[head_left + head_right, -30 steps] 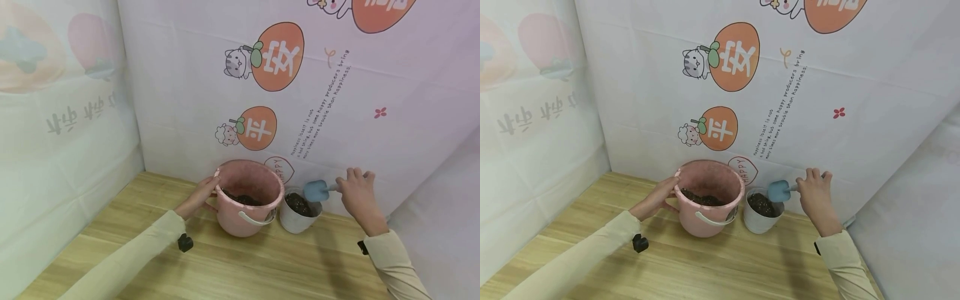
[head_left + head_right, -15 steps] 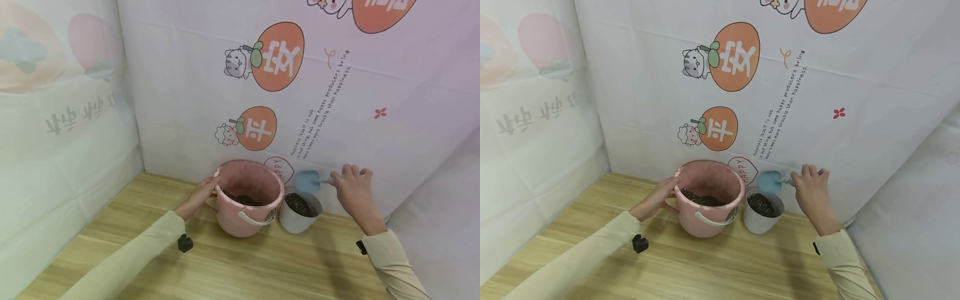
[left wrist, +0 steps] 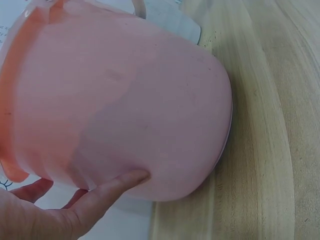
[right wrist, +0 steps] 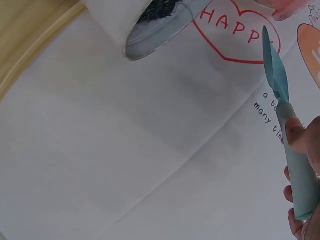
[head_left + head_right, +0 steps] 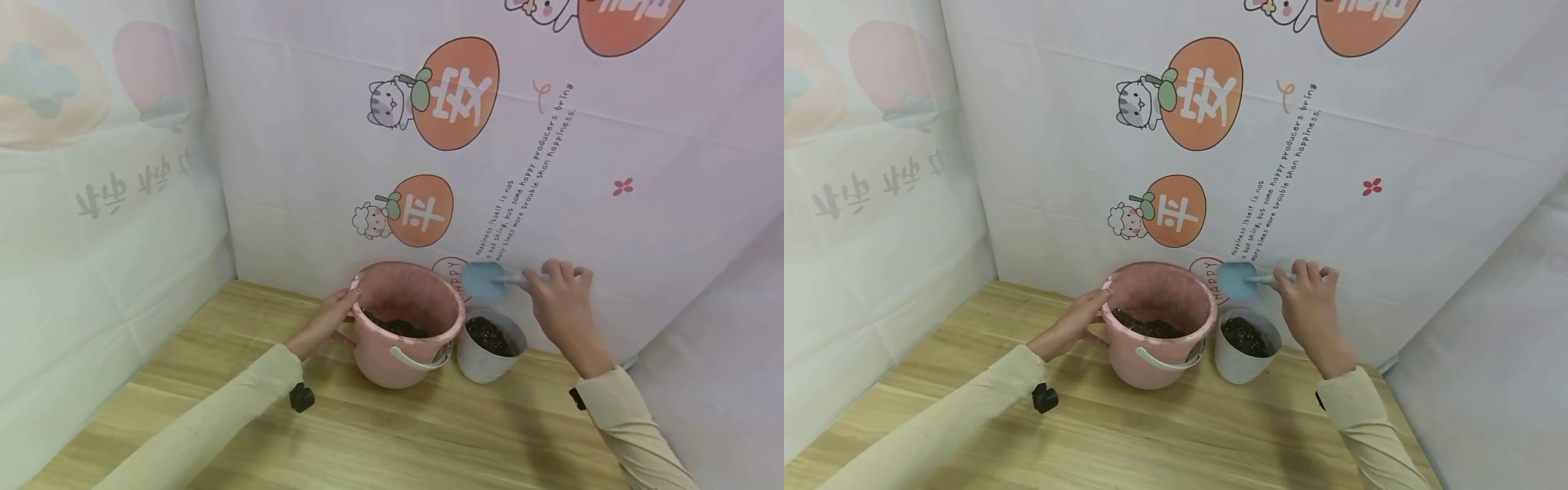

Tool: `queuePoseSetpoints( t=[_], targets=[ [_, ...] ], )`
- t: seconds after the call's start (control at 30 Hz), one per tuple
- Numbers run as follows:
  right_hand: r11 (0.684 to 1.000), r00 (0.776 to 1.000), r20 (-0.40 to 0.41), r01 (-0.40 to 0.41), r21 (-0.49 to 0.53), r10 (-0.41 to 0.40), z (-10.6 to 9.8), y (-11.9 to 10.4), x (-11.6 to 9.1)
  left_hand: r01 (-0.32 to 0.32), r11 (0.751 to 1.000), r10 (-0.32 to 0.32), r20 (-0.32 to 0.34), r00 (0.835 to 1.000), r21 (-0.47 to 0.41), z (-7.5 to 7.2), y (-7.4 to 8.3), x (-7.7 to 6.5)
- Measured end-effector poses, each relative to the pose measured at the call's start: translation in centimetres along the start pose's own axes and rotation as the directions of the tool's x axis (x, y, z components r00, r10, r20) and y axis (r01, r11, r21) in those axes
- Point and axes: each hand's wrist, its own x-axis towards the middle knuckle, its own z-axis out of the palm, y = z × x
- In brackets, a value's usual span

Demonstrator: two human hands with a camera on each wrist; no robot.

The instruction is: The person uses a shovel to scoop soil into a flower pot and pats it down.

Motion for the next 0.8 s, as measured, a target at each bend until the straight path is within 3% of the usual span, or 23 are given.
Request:
queuePoseSetpoints(
  t=[0.5, 0.67, 0.8],
  targets=[
    [1.000, 0.998, -0.058, 0.021, -0.018, -0.022, 0.5, -3.4, 3.2, -0.029, 0.999, 0.028, 0.032, 0.999, 0.024, -0.2, 0.3, 0.2],
    [0.992, 0.992, 0.021, 0.120, 0.048, -0.121, 1.3, -5.0, 3.6, -0.017, 1.000, 0.016, 0.031, 0.999, 0.026, -0.4, 0.2, 0.3],
    [0.975, 0.968, 0.139, 0.198, 0.096, -0.210, 2.0, -6.5, 4.1, -0.022, 0.999, 0.021, 0.030, 0.999, 0.032, -0.4, 0.1, 0.2]
  ],
)
